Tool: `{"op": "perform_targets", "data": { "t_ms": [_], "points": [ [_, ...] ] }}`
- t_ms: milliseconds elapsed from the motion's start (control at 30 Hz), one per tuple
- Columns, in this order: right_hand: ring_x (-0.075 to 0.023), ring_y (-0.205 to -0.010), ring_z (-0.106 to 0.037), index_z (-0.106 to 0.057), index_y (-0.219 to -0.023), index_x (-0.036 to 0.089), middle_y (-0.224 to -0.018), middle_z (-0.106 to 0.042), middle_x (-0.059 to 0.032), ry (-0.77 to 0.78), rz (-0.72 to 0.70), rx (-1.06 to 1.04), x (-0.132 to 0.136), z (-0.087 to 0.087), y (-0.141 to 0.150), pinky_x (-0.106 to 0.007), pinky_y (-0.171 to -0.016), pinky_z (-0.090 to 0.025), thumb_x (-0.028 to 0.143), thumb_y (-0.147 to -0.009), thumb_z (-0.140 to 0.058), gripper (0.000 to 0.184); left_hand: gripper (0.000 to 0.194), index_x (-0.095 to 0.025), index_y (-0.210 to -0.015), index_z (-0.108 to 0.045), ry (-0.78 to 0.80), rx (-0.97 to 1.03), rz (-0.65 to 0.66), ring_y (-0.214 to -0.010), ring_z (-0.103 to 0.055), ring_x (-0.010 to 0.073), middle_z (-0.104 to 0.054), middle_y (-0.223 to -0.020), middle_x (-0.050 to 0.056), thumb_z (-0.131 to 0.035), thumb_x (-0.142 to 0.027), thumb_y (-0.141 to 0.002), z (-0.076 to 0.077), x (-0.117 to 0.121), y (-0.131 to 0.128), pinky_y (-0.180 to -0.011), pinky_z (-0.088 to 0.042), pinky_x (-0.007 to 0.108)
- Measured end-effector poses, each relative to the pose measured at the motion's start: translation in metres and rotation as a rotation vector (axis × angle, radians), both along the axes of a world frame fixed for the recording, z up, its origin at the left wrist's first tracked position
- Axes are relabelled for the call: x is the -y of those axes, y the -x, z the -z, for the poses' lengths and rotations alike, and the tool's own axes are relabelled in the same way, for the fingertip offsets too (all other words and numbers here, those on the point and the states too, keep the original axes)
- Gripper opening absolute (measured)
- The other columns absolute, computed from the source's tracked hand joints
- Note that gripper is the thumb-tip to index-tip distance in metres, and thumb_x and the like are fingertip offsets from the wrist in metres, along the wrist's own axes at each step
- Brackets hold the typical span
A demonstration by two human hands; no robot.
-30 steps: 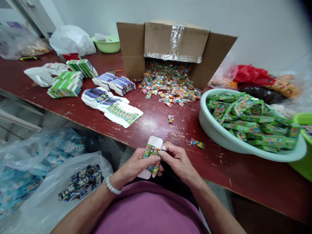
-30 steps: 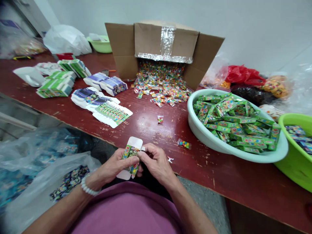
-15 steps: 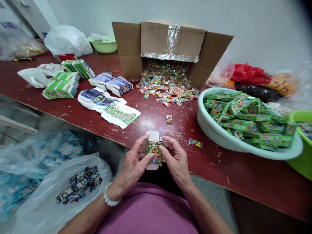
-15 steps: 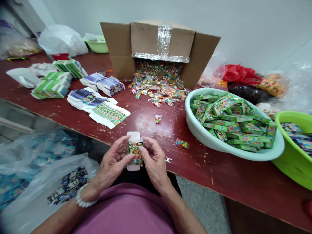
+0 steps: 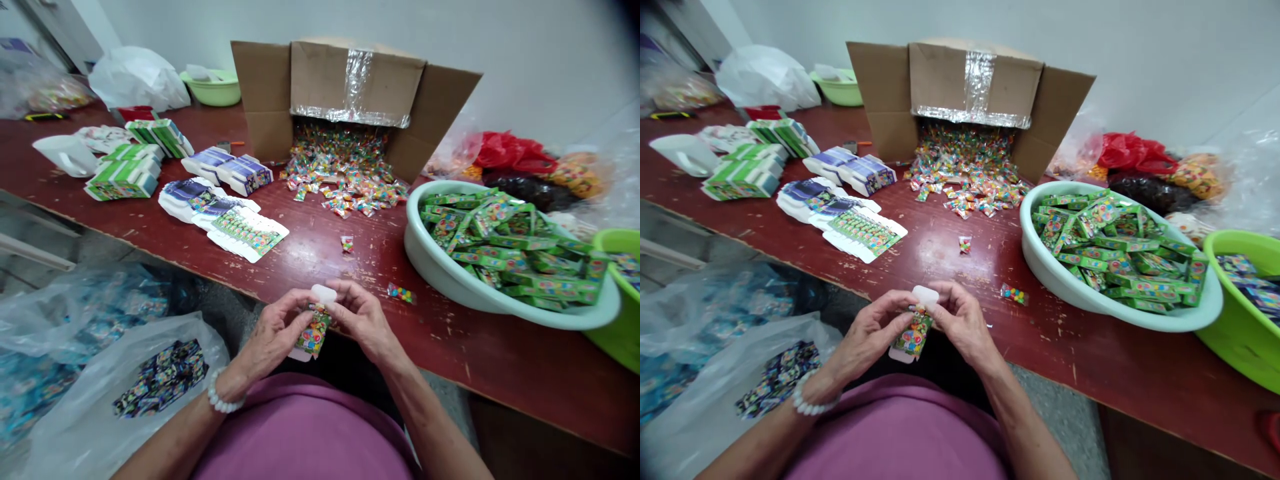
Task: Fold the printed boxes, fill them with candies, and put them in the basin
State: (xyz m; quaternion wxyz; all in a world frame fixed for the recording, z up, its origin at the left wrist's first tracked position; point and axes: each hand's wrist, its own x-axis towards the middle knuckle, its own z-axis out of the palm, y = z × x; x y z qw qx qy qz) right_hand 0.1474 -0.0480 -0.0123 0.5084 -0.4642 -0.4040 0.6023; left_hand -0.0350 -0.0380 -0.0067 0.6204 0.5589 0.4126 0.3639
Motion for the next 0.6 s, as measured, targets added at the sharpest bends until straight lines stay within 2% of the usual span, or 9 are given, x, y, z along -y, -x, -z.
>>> {"op": "perform_targets", "data": {
  "t_ms": [100, 167, 233, 300, 367, 467, 600],
  "points": [
    [-0.0152, -0.072, -0.062, -0.075, -0.085, 0.021, -0.083, -0.068, -0.0028, -0.124, 0.046, 0.158, 0.003, 0.004, 0.000, -0.026, -0.063, -0.050, 0.038, -0.082, -0.076, 0.017, 0.050, -0.026, -0.123, -0.051, 0.194, 0.200, -0.068, -0.082, -0.069, 0.0161, -0.072, -0.094, 0.000, -0.078, -0.032, -0.082, -0.001, 0.001, -0.002, -0.072, -0.054, 0.026],
    [-0.0151, -0.070, -0.061, -0.075, -0.085, 0.022, -0.084, -0.066, -0.0026, -0.172, 0.094, 0.201, 0.005, 0.006, 0.000, -0.026, -0.060, -0.050, 0.037, -0.085, -0.073, 0.015, 0.059, -0.027, -0.129, -0.045, 0.370, 0.303, -0.020, -0.080, -0.070, 0.0165, -0.072, -0.097, 0.002, -0.079, -0.037, -0.082, 0.000, 0.003, -0.004, -0.070, -0.056, 0.027],
    [-0.0154, -0.071, -0.062, -0.075, -0.089, 0.023, -0.085, -0.067, -0.0026, -0.227, 0.092, 0.267, 0.005, 0.007, -0.001, -0.027, -0.062, -0.050, 0.036, -0.088, -0.070, 0.014, 0.056, -0.023, -0.130, -0.049, 0.522, 0.358, 0.096, -0.073, -0.071, 0.0182, -0.072, -0.097, 0.007, -0.071, -0.050, -0.086, 0.002, 0.005, -0.006, -0.065, -0.058, 0.030],
    [-0.0169, -0.079, -0.065, -0.075, -0.091, 0.023, -0.089, -0.070, -0.0038, -0.290, 0.037, 0.346, 0.005, 0.005, -0.003, -0.029, -0.072, -0.052, 0.035, -0.091, -0.067, 0.015, 0.058, -0.018, -0.130, -0.053, 0.598, 0.355, 0.141, -0.060, -0.069, 0.0178, -0.071, -0.088, 0.008, -0.058, -0.061, -0.090, 0.004, 0.007, -0.009, -0.057, -0.056, 0.030],
    [-0.0183, -0.087, -0.067, -0.074, -0.089, 0.022, -0.097, -0.074, -0.0056, -0.287, -0.017, 0.352, 0.005, 0.002, -0.004, -0.031, -0.080, -0.052, 0.037, -0.093, -0.064, 0.019, 0.061, -0.016, -0.129, -0.057, 0.569, 0.296, 0.088, -0.052, -0.065, 0.0154, -0.070, -0.078, 0.007, -0.052, -0.064, -0.092, 0.005, 0.008, -0.012, -0.050, -0.052, 0.026],
    [-0.0179, -0.081, -0.070, -0.069, -0.084, 0.020, -0.102, -0.076, -0.0061, -0.171, -0.059, 0.242, 0.004, -0.003, -0.004, -0.030, -0.073, -0.054, 0.040, -0.089, -0.069, 0.020, 0.062, -0.014, -0.128, -0.060, 0.451, 0.188, 0.058, -0.049, -0.061, 0.0124, -0.067, -0.074, 0.005, -0.046, -0.065, -0.094, 0.005, 0.008, -0.015, -0.048, -0.047, 0.022],
    [-0.0136, -0.062, -0.066, -0.069, -0.086, 0.020, -0.080, -0.075, -0.0022, -0.137, -0.073, 0.240, 0.000, -0.006, -0.003, -0.024, -0.057, -0.052, 0.037, -0.083, -0.075, 0.019, 0.064, -0.013, -0.121, -0.064, 0.379, 0.117, 0.095, -0.047, -0.058, 0.0107, -0.064, -0.072, 0.003, -0.043, -0.067, -0.094, 0.005, 0.006, -0.015, -0.047, -0.045, 0.021]
  ]
}}
